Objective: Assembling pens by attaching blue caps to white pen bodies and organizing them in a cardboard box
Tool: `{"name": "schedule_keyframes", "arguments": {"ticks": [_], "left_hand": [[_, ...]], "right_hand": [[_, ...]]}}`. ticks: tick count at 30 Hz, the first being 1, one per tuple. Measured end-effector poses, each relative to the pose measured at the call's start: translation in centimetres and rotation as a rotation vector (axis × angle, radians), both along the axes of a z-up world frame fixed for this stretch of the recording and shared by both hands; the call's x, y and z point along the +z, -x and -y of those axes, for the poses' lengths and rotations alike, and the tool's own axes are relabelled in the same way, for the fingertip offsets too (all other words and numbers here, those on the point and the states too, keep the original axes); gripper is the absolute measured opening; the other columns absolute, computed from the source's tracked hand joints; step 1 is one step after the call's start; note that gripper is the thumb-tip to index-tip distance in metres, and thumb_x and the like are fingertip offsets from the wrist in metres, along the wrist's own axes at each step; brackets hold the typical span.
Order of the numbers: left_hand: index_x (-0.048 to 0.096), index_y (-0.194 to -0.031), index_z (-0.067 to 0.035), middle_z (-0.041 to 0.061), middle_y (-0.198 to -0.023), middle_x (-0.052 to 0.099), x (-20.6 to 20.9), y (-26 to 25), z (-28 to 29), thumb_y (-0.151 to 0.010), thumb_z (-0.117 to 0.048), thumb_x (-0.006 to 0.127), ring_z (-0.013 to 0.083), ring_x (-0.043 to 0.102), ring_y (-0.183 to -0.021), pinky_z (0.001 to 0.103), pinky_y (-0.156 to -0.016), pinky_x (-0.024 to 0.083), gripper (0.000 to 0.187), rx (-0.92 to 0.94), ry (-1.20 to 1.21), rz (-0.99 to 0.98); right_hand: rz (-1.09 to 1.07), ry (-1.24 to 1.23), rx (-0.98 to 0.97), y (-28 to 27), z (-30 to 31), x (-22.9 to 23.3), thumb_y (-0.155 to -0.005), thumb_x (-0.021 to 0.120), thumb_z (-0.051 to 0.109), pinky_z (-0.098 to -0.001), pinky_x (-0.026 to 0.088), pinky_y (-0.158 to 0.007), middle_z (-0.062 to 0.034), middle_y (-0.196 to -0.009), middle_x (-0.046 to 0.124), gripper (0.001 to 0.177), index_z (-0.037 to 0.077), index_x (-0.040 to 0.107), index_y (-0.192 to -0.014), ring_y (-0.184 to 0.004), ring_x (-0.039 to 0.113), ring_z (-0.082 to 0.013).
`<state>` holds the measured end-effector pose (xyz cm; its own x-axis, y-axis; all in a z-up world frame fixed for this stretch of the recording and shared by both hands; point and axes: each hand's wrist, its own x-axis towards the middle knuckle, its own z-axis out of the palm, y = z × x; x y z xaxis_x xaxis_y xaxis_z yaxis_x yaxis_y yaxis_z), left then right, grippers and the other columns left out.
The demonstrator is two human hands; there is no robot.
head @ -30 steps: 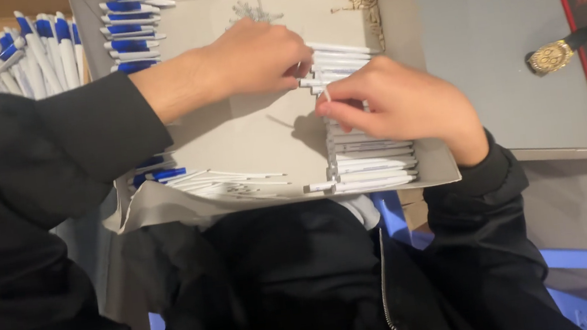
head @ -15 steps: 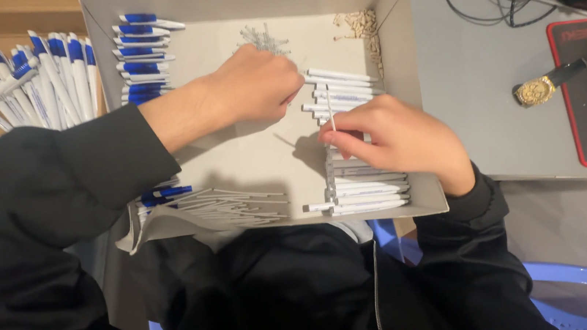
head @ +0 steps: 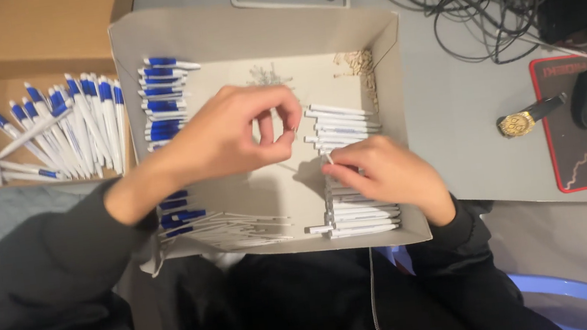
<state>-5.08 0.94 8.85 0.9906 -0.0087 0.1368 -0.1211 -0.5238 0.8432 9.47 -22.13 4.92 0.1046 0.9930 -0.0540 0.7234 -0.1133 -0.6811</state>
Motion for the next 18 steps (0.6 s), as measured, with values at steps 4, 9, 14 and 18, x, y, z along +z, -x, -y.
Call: {"name": "schedule_keyframes", "arguments": {"ticks": [4, 9, 14, 18], "left_hand": [[0.065, -0.095, -0.013, 0.004, -0.085, 0.073, 0.3, 1.1, -0.1, -0.083, -0.002, 0.066, 0.009, 0.063, -0.049, 0.018, -0.047, 0.041, 0.016, 0.032, 0.252, -0.013], [0.065, -0.095, -0.014, 0.003, -0.085, 0.074, -0.6, 1.5, -0.6, -0.086, -0.001, 0.067, 0.0077, 0.063, -0.047, 0.017, -0.046, 0.037, 0.016, -0.027, 0.264, -0.003], [0.065, -0.095, -0.014, 0.004, -0.086, 0.073, -0.7, 1.5, -0.6, -0.086, -0.003, 0.069, 0.0095, 0.064, -0.046, 0.018, -0.045, 0.038, 0.015, -0.069, 0.242, 0.056], [0.064, -0.092, -0.014, 0.005, -0.086, 0.074, -0.4, 1.9, -0.6, -0.086, -0.003, 0.069, 0.0111, 0.066, -0.045, 0.018, -0.043, 0.037, 0.013, -0.094, 0.278, 0.025]], "right_hand": [[0.065, 0.005, 0.013, 0.4, -0.1, 0.5, -0.101, 0.061, 0.022, -0.035, 0.055, -0.056, -0.0051, -0.052, 0.059, 0.034, 0.014, 0.058, -0.068, -0.054, 0.064, -0.0273], [0.103, 0.038, 0.008, 0.6, -0.3, 0.3, -0.101, 0.062, 0.021, -0.0369, 0.054, -0.056, -0.008, -0.052, 0.058, 0.035, 0.012, 0.057, -0.068, -0.053, 0.063, -0.0297], [0.119, 0.056, 0.019, 0.7, -0.7, 0.3, -0.1, 0.064, 0.023, -0.0398, 0.054, -0.056, -0.0094, -0.054, 0.059, 0.032, 0.012, 0.059, -0.071, -0.055, 0.064, -0.0324], [0.103, 0.131, -0.01, 0.7, -0.3, -1.0, -0.1, 0.064, 0.028, -0.04, 0.059, -0.063, -0.0085, -0.072, 0.076, 0.02, 0.016, 0.076, -0.088, -0.069, 0.074, -0.0322]]}}
